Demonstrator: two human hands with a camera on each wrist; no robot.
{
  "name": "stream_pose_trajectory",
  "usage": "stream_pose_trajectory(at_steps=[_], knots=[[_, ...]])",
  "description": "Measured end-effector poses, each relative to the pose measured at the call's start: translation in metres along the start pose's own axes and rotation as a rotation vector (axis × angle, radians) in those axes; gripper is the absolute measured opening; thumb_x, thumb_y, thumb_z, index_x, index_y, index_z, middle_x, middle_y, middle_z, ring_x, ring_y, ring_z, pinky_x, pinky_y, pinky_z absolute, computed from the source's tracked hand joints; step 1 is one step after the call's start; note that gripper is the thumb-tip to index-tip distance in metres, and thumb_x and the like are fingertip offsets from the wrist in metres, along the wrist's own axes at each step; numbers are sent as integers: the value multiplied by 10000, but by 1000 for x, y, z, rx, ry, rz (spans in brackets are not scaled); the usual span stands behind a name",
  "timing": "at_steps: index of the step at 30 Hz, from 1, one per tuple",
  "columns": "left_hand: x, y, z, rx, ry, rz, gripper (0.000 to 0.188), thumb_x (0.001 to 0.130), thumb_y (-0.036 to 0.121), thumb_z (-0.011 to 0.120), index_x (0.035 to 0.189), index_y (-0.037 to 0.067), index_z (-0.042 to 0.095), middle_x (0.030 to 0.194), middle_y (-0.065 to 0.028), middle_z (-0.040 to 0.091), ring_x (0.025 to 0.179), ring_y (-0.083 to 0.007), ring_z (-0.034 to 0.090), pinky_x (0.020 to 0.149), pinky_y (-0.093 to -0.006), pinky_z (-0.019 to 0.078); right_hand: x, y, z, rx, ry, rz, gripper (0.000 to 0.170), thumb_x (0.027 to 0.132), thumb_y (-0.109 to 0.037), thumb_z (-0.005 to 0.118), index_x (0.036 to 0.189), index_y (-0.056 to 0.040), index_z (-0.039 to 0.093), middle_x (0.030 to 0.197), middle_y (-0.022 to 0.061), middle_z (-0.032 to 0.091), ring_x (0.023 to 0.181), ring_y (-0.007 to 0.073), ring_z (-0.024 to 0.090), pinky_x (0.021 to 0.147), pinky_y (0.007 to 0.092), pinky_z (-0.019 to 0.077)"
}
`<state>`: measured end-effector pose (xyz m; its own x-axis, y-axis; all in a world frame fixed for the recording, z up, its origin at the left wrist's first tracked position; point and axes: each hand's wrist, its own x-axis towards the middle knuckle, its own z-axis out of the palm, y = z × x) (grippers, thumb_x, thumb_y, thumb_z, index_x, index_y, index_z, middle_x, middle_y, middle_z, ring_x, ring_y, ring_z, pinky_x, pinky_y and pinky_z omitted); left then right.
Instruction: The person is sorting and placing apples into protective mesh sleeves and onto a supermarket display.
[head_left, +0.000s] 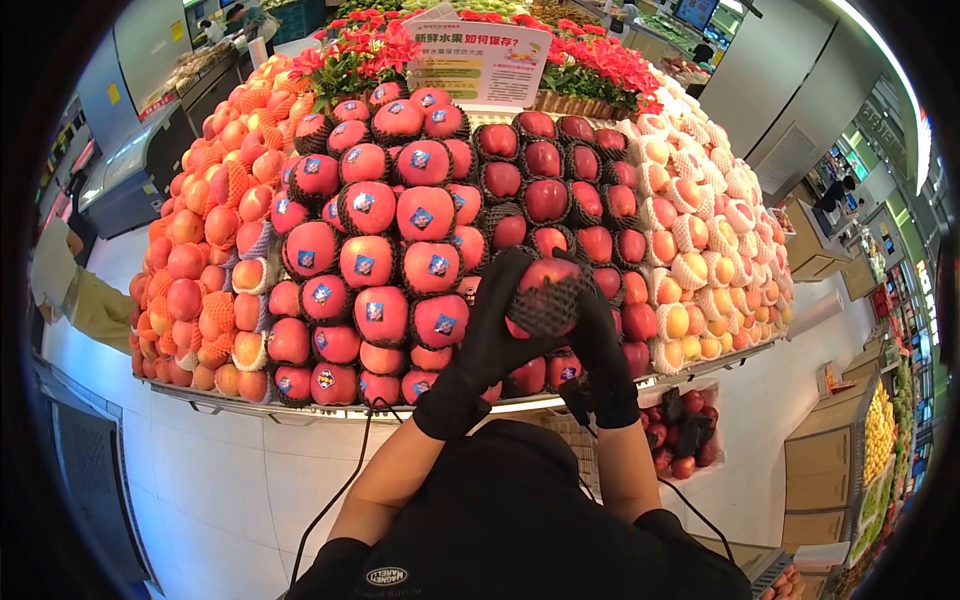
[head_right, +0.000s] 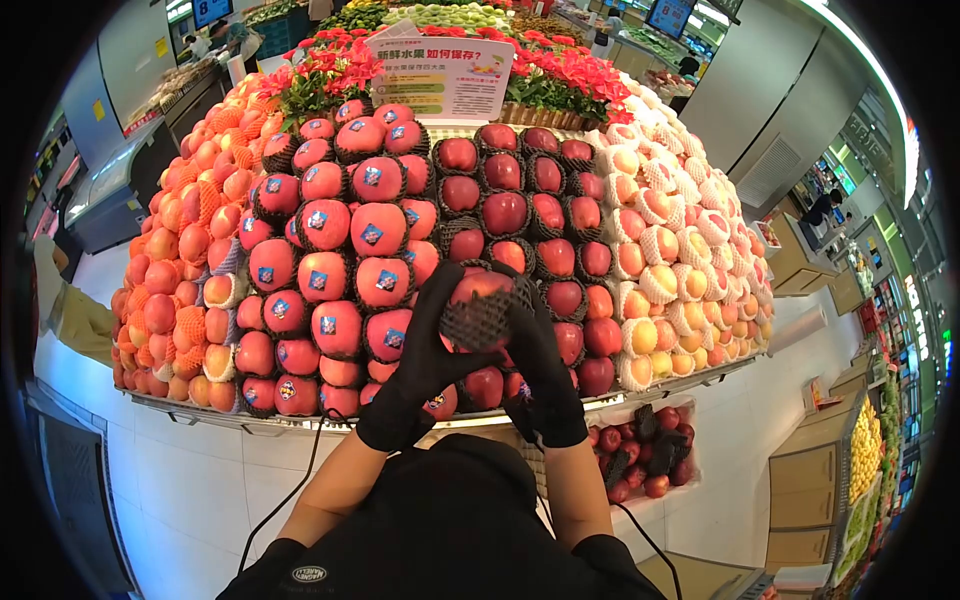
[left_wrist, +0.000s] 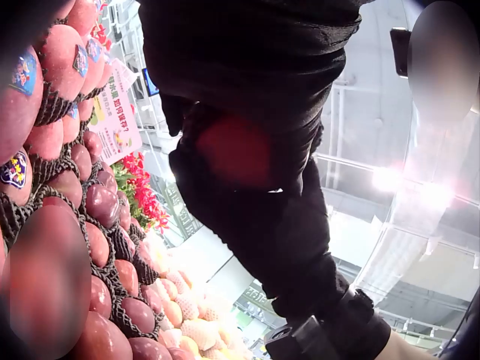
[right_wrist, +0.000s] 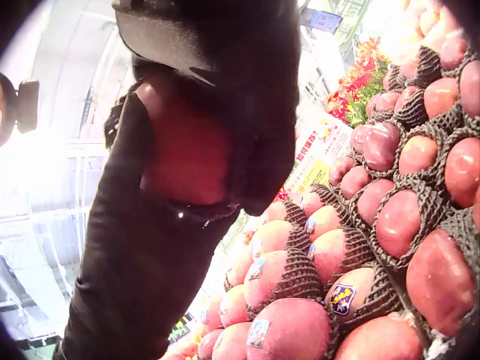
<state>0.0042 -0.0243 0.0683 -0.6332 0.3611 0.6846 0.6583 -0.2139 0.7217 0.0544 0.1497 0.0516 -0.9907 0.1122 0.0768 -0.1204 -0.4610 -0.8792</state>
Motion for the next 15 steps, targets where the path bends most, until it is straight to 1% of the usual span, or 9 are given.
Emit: stream_pose_trajectory(at_steps=[1,3,4,6,7,9,11,12,15], knots=[[0,1,1,-105,-11,-91,936,646,92,879,1413,13,348,1377,-142,456,1264,-244,467,1053,-392,417,8,20,-29,74,2,18,673,897,-216,602,1477,-46,305,1464,122,391,1326,236,424,1118,396,352],[3,1,3,-311,-32,-268,859,682,86,850,1394,10,375,1352,-135,484,1240,-235,491,1041,-383,431,-2,22,-25,-4,-3,-98,621,939,-239,574,1468,-43,314,1429,119,437,1295,226,450,1123,409,337],[4,-1,2,-304,-30,-287,798,718,102,822,1382,5,391,1336,-130,499,1226,-230,503,1031,-376,439,-28,6,12,-155,-7,-230,581,960,-247,542,1458,-37,329,1413,118,458,1289,225,456,1126,409,327],[4,-10,0,-291,-28,-329,681,790,134,767,1359,-5,421,1303,-121,530,1198,-220,526,1013,-362,455,-52,-33,57,-368,-47,-357,548,970,-223,504,1457,-36,336,1418,115,440,1284,224,456,1110,390,334],[3,-17,-1,-362,-12,-424,642,810,175,756,1344,3,443,1282,-118,547,1177,-216,541,992,-354,470,-55,-51,70,-431,-82,-350,556,960,-192,499,1466,-41,326,1439,113,402,1285,224,450,1091,371,350],[2,-30,-3,-507,20,-616,575,851,258,734,1313,20,489,1239,-111,580,1135,-207,571,949,-339,499,-37,-54,50,-507,-55,-206,563,946,-168,509,1467,-50,329,1454,104,371,1269,220,458,1047,349,390],[4,-29,-7,-545,16,-777,537,886,287,693,1305,14,499,1223,-107,591,1096,-195,590,925,-332,511,3,-27,-16,-523,67,69,558,940,-182,541,1450,-57,354,1442,93,386,1234,213,485,999,342,437],[5,-28,-7,-561,14,-857,521,903,302,673,1301,11,504,1215,-105,597,1077,-189,599,913,-328,517,2,-28,-17,-577,71,18,562,929,-177,564,1442,-61,364,1431,90,398,1214,208,496,973,335,452],[2,-39,3,-710,56,-831,535,909,338,667,1296,7,506,1194,-101,608,1035,-178,615,878,-322,528,-1,-29,-15,-686,64,-94,602,892,-159,631,1429,-64,377,1402,89,426,1178,203,513,933,330,475]])
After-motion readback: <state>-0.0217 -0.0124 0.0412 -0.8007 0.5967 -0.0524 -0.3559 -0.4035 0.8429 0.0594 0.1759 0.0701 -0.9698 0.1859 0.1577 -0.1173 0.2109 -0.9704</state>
